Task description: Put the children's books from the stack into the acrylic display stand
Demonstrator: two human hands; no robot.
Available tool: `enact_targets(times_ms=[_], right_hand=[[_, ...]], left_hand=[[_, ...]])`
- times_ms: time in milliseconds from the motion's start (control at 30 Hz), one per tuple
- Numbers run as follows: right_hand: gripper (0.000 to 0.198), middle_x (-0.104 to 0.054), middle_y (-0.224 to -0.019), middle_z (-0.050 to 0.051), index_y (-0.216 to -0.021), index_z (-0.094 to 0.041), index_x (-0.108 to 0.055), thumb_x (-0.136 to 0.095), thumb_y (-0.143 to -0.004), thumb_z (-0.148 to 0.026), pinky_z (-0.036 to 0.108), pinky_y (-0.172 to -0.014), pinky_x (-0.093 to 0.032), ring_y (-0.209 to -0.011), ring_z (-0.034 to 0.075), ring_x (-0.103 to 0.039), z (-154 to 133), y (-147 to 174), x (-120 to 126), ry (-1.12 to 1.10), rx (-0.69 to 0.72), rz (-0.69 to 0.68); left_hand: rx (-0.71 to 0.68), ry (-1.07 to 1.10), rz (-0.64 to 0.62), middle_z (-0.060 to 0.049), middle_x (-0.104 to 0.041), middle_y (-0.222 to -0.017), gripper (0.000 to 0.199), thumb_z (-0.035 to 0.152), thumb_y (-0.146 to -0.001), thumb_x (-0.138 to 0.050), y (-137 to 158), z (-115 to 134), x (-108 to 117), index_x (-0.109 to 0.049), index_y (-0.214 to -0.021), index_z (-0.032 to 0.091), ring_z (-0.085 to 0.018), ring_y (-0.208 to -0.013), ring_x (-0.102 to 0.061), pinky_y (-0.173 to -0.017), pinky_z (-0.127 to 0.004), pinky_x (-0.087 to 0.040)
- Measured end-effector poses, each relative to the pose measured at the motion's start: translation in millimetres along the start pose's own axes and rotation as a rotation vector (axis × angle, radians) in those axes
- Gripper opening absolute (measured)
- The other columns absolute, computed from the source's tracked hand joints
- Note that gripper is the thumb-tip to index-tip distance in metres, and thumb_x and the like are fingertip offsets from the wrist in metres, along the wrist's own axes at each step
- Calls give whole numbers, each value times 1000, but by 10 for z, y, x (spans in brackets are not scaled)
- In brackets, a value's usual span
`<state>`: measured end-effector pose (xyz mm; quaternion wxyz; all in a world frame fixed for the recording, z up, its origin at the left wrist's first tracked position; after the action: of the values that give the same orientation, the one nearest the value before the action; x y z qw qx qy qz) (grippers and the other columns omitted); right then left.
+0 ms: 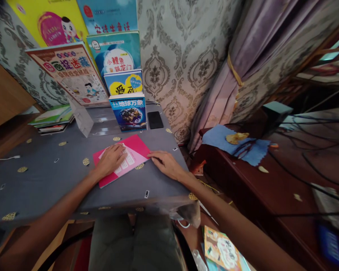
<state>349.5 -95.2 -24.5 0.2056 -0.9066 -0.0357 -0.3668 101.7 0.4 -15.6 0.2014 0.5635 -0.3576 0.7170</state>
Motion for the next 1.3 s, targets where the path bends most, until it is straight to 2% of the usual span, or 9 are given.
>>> enact_targets(times_ms=[167, 300, 500, 633, 767, 1000, 1300], right_hand=[[30, -79, -102, 6, -116, -23, -71, -49, -96, -30, 42, -91, -56, -98, 25, -74, 80, -179, -7, -149, -158, 97], [31, -80, -97, 6, -118, -21, -67, -46, -96, -29, 43, -92, -56, -94, 24, -75, 214, -286, -85, -297, -246, 237], [33, -79, -100, 7, -121, -22, -64, -44, -99, -36, 42, -89, -58, -95, 23, -75, 281, -254, -132, -436, -287, 292], [34, -80, -99, 6, -121, -23, -65, -43, -99, -38, 41, -89, -57, -95, 23, -74, 240, -221, -97, -418, -281, 301], [36, -79, -100, 8, -121, -22, -65, -41, -99, -39, 41, -88, -57, -96, 24, -73, 191, -208, -72, -393, -260, 305], [37, -79, -102, 7, -122, -23, -65, -41, -100, -40, 40, -87, -57, -95, 23, -73, 162, -202, -78, -400, -270, 305], [37, -78, -104, 7, -121, -23, -66, -40, -100, -41, 40, -86, -57, -98, 23, -73, 144, -200, -69, -383, -226, 299]], left_hand=[[-124, -19, -38, -13, -62, -127, 46, 55, -95, -53, -26, 441, 61, -59, -123, 18, -32, -119, -55, -101, -48, -46], [-103, -115, -100, -16, -64, -118, 39, 48, -97, -52, -53, 619, 52, -60, -117, 15, -33, -112, -57, -94, -48, -49], [-133, -146, -110, -17, -67, -111, 31, 37, -103, -42, -67, 637, -33, -61, -110, 14, -30, -109, -61, -89, -43, -52], [-151, -189, -122, -16, -70, -106, 33, 31, -104, -37, -78, 654, -14, -64, -106, 13, -27, -101, -66, -82, -39, -55], [-132, -141, -140, -15, -72, -105, 33, 29, -104, -37, -101, 656, 68, -66, -105, 14, -28, -99, -68, -78, -38, -55], [-91, -105, -158, -12, -74, -106, 35, 29, -104, -37, -116, 646, 131, -69, -103, 16, -26, -96, -70, -77, -36, -54], [-108, -131, -161, -11, -75, -106, 34, 26, -103, -37, -125, 650, 129, -69, -103, 16, -25, -95, -71, -76, -35, -54]])
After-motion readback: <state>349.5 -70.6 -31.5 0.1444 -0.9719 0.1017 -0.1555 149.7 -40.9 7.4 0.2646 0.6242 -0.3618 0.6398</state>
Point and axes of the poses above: each hand's wrist, its own y-axis away from the middle knuckle, its own x-axis out of the back of the hand, z = x × y, the point moved 2 cm from there along -y, towards the middle knuckle
